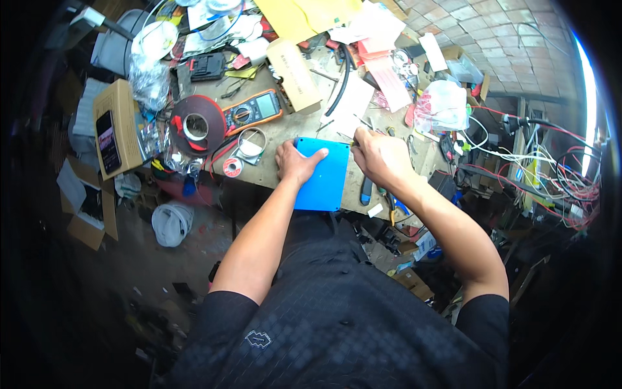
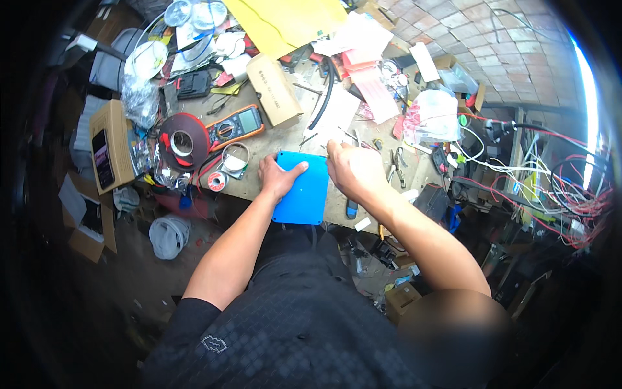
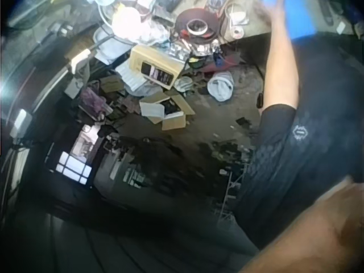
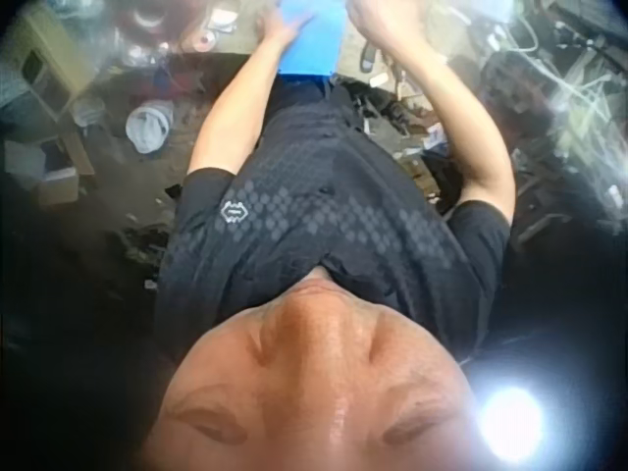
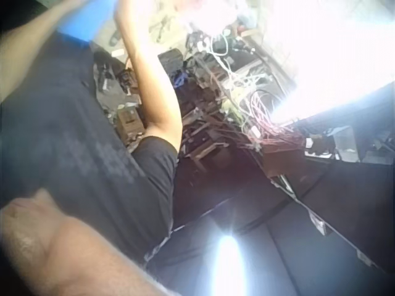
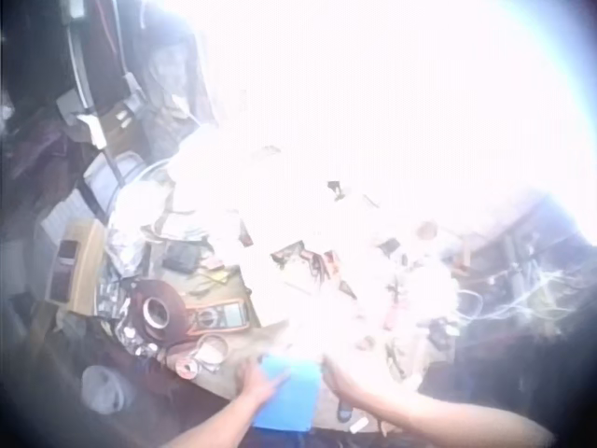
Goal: The person assembles a blue plastic electronics enclosure by placing a circuit board and wires inside, then securing the lid with screws. They use a screwdriver and pliers to manipulate components and fasten the case.
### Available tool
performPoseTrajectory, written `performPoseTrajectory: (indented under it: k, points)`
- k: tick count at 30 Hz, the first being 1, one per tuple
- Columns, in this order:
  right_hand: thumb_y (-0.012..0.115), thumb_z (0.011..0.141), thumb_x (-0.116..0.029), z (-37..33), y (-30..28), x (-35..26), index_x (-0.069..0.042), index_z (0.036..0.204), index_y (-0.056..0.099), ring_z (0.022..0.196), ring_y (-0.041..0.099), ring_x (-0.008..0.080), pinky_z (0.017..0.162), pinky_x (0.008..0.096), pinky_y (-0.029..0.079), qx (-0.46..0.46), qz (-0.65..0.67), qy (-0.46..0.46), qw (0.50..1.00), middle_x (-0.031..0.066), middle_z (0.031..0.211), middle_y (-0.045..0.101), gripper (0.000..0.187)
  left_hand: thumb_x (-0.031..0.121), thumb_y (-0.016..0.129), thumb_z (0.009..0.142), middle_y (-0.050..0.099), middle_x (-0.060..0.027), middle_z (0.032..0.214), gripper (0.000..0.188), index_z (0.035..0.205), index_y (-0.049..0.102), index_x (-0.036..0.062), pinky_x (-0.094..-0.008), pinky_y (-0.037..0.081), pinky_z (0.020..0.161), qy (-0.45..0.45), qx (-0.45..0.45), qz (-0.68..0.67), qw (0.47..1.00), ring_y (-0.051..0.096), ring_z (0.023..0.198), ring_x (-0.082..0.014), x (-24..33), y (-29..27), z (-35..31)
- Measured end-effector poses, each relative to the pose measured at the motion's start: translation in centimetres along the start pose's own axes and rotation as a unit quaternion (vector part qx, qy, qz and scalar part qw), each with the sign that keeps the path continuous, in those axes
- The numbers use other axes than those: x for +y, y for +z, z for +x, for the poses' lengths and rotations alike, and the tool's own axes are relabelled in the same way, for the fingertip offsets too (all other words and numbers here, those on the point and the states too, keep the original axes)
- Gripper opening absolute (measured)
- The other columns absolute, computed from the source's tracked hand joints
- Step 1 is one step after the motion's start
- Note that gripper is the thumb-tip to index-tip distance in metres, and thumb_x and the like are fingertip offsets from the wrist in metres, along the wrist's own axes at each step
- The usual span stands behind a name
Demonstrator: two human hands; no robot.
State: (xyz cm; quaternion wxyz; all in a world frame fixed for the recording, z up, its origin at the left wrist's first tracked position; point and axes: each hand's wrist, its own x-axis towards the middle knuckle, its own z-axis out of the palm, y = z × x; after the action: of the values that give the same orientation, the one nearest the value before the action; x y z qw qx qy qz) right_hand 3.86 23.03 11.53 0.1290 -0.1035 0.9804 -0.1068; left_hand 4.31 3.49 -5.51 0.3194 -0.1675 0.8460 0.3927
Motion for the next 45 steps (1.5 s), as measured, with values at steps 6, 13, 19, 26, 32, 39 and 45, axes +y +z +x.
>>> performPoseTrajectory:
  k: [6,13,19,26,32,39,45]
  points:
    - [0.074,0.099,-0.026,1.1,2.5,-4.3,-0.008,0.109,0.065,0.083,0.074,0.0388,0.072,0.0476,0.058,0.044,0.091,0.005,0.995,0.0155,0.096,0.073,0.022,0.053,0.094,0.073,0.047,-0.0154,0.156,0.101,0.152,0.048,0.0095,-0.0597,0.041,0.120,-0.013,-0.006,-0.001,1.000,0.041,0.150,-0.0379,0.0,0.7,0.4]
    - [0.072,0.094,-0.019,3.6,4.5,-5.0,-0.006,0.098,0.064,0.078,0.074,0.0359,0.067,0.0466,0.059,0.036,0.002,-0.068,0.997,0.0153,0.086,0.069,0.016,0.046,0.088,0.079,0.048,-0.0145,0.156,0.089,0.151,0.049,0.0118,-0.0590,0.042,0.119,-0.019,0.003,-0.019,1.000,0.041,0.150,-0.0382,0.1,0.5,0.3]
    - [0.065,0.088,-0.007,6.0,6.4,-6.3,-0.006,0.102,0.063,0.086,0.074,0.0379,0.073,0.0481,0.061,-0.024,-0.042,-0.069,0.996,0.0170,0.094,0.065,0.014,0.038,0.074,0.093,0.041,-0.0159,0.159,0.069,0.150,0.046,0.0118,-0.0710,0.036,0.117,-0.043,-0.047,0.013,0.998,0.035,0.153,-0.0409,0.8,0.5,0.4]
    - [0.062,0.098,-0.014,6.1,5.7,-5.4,-0.004,0.112,0.059,0.089,0.074,0.0386,0.074,0.0492,0.060,-0.083,-0.019,-0.123,0.989,0.0199,0.103,0.066,0.018,0.040,0.078,0.091,0.043,-0.0122,0.158,0.069,0.146,0.048,0.0125,-0.0676,0.039,0.117,-0.046,-0.022,-0.024,0.998,0.038,0.152,-0.0368,1.3,-0.8,-0.7]
    - [0.062,0.102,-0.017,6.3,4.7,-7.9,-0.003,0.113,0.058,0.086,0.075,0.0390,0.074,0.0483,0.060,-0.088,-0.053,-0.049,0.994,0.0209,0.102,0.068,0.018,0.040,0.079,0.090,0.042,-0.0124,0.158,0.070,0.146,0.048,0.0125,-0.0676,0.039,0.116,-0.029,-0.040,-0.001,0.999,0.039,0.151,-0.0383,0.4,-0.1,0.4]
    - [0.066,0.096,-0.019,6.0,6.5,-6.4,-0.005,0.114,0.059,0.084,0.076,0.0360,0.073,0.0483,0.063,-0.075,-0.042,0.002,0.996,0.0175,0.100,0.066,0.024,0.044,0.079,0.090,0.042,-0.0130,0.159,0.072,0.146,0.049,0.0119,-0.0659,0.039,0.118,-0.042,-0.028,-0.022,0.999,0.037,0.153,-0.0378,1.1,-0.4,-0.5]
    - [0.062,0.104,-0.022,5.3,6.1,-5.5,-0.002,0.113,0.058,0.075,0.076,0.0380,0.066,0.0492,0.063,0.016,0.018,-0.164,0.986,0.0220,0.095,0.069,0.022,0.045,0.078,0.091,0.042,-0.0126,0.159,0.070,0.146,0.049,0.0123,-0.0657,0.040,0.117,-0.039,-0.018,-0.013,0.999,0.037,0.153,-0.0372,0.9,-0.4,-0.6]
